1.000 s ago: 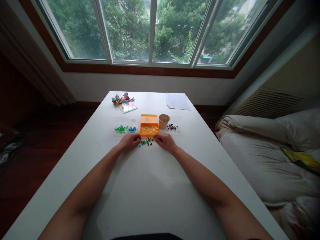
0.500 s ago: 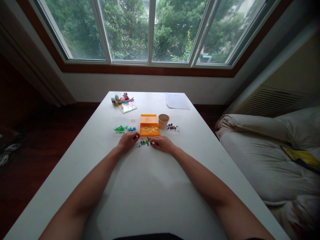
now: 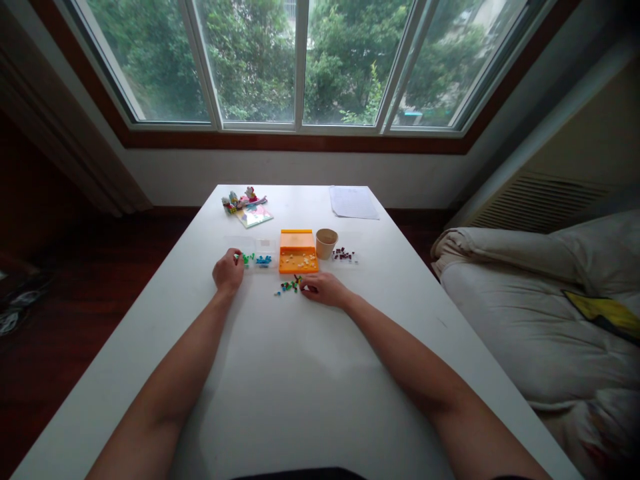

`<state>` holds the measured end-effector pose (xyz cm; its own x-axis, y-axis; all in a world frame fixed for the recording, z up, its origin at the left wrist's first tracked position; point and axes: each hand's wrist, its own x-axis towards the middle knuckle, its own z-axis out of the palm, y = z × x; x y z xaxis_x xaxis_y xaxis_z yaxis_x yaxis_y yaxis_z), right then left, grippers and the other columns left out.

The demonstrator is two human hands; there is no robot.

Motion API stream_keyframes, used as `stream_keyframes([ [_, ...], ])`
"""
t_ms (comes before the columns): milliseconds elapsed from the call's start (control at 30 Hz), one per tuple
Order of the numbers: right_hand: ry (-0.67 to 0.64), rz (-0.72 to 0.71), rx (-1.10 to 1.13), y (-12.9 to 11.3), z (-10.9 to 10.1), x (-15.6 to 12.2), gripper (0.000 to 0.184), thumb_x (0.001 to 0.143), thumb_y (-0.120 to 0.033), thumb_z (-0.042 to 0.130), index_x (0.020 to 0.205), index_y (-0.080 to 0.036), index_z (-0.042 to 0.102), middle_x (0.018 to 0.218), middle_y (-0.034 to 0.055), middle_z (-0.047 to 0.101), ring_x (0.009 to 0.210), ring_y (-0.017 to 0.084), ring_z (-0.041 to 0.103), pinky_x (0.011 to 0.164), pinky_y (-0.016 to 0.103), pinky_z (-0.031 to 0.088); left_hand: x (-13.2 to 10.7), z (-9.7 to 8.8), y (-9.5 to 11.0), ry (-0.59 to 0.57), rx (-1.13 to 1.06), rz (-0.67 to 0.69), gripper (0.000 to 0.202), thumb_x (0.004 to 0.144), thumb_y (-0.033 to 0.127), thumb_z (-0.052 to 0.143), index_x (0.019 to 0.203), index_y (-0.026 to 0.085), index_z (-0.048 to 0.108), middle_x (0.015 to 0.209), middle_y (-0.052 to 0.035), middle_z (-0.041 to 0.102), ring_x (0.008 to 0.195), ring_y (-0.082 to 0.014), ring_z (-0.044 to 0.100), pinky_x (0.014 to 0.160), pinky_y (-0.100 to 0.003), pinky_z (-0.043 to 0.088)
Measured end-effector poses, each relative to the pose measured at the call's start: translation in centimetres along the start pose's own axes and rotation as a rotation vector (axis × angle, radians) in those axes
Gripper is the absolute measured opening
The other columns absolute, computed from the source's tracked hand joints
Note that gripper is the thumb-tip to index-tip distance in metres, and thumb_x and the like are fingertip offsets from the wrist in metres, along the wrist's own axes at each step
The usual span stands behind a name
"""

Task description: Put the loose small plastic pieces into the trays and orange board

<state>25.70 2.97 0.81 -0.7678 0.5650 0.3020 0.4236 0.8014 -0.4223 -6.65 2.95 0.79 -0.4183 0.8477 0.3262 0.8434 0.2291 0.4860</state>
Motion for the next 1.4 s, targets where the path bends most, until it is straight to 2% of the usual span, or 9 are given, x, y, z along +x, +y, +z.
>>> stream_keyframes([
  [300,0.066,0.044,-0.016,0.9,0.9,-0.3,0.01,0.088,-0.021,0.063,0.096,-0.023,0.07,0.08,0.0002,0.067,0.069,0.012,0.057,0.067,0.021,0.039,1.6,0.3,-2.6,0.112,-0.085,-0.193,0.024,0.093,0.034,0.048,0.107,0.024,0.064,0.085,-0.0032,0.067,0.077,-0.0199,0.06,0.071,-0.03,0.041],
  [367,0.111,0.071,-0.018,1.2,0.9,-0.3,0.01,0.089,-0.023,0.063,0.096,-0.023,0.07,0.077,0.0,0.066,0.068,0.012,0.056,0.067,0.021,0.039,1.8,0.2,-2.9,0.13,-0.048,-0.184,0.024,0.092,0.033,0.048,0.106,0.023,0.065,0.088,-0.0048,0.066,0.082,-0.0212,0.06,0.076,-0.031,0.043],
  [500,0.235,0.141,-0.002,1.6,0.5,-0.5,0.011,0.091,-0.027,0.06,0.094,-0.021,0.069,0.074,-0.0001,0.063,0.065,0.012,0.054,0.065,0.022,0.039,1.9,0.3,-3.1,0.134,0.086,-0.063,0.02,0.089,0.032,0.053,0.097,0.023,0.069,0.103,-0.0112,0.062,0.101,-0.0279,0.055,0.087,-0.038,0.044],
  [600,0.344,0.209,-0.001,1.9,0.1,-0.6,0.013,0.091,-0.028,0.059,0.094,-0.02,0.068,0.071,-0.0009,0.06,0.062,0.012,0.052,0.062,0.022,0.038,2.2,0.1,-3.1,0.067,0.157,-0.01,0.019,0.086,0.033,0.058,0.095,0.024,0.072,0.107,-0.0122,0.062,0.103,-0.0312,0.053,0.084,-0.04,0.044],
  [700,0.422,0.276,0.013,2.2,-0.1,-0.6,0.014,0.09,-0.028,0.058,0.095,-0.02,0.068,0.067,-0.0022,0.058,0.059,0.012,0.051,0.061,0.022,0.037,3.0,-0.5,-3.3,-0.03,0.191,0.02,0.018,0.084,0.033,0.061,0.095,0.027,0.074,0.102,-0.0099,0.065,0.098,-0.0295,0.055,0.081,-0.038,0.044],
  [800,0.452,0.306,0.039,2.2,-0.1,-0.6,0.014,0.09,-0.029,0.058,0.095,-0.02,0.068,0.065,-0.0025,0.057,0.058,0.011,0.051,0.06,0.022,0.038,3.8,-1.3,-3.4,-0.082,0.236,0.095,0.019,0.083,0.033,0.061,0.095,0.029,0.075,0.097,-0.0071,0.068,0.092,-0.0268,0.058,0.078,-0.035,0.043],
  [967,0.468,0.311,0.057,1.9,-0.3,-0.6,0.014,0.09,-0.028,0.058,0.094,-0.02,0.068,0.064,-0.0029,0.057,0.058,0.011,0.05,0.06,0.022,0.038,4.7,-2.0,-3.1,-0.276,0.282,0.251,0.022,0.083,0.035,0.06,0.097,0.03,0.075,0.088,-0.0024,0.072,0.08,-0.021,0.062,0.07,-0.029,0.042],
  [1200,0.499,0.314,0.097,2.4,-0.1,-1.0,0.014,0.089,-0.028,0.059,0.095,-0.019,0.068,0.064,-0.0032,0.056,0.056,0.011,0.049,0.058,0.021,0.037,5.7,-2.4,-1.9,-0.406,0.355,0.271,0.028,0.084,0.044,0.058,0.1,0.031,0.076,0.096,-0.0023,0.075,0.088,-0.0222,0.066,0.068,-0.027,0.044],
  [1400,0.51,0.308,0.12,2.5,0.0,-0.9,0.014,0.089,-0.028,0.059,0.094,-0.02,0.068,0.063,-0.0026,0.056,0.056,0.011,0.049,0.058,0.022,0.037,7.0,-1.7,-1.0,-0.522,0.374,0.198,0.028,0.079,0.043,0.062,0.1,0.032,0.077,0.104,-0.0019,0.075,0.09,-0.022,0.066,0.068,-0.026,0.045],
])
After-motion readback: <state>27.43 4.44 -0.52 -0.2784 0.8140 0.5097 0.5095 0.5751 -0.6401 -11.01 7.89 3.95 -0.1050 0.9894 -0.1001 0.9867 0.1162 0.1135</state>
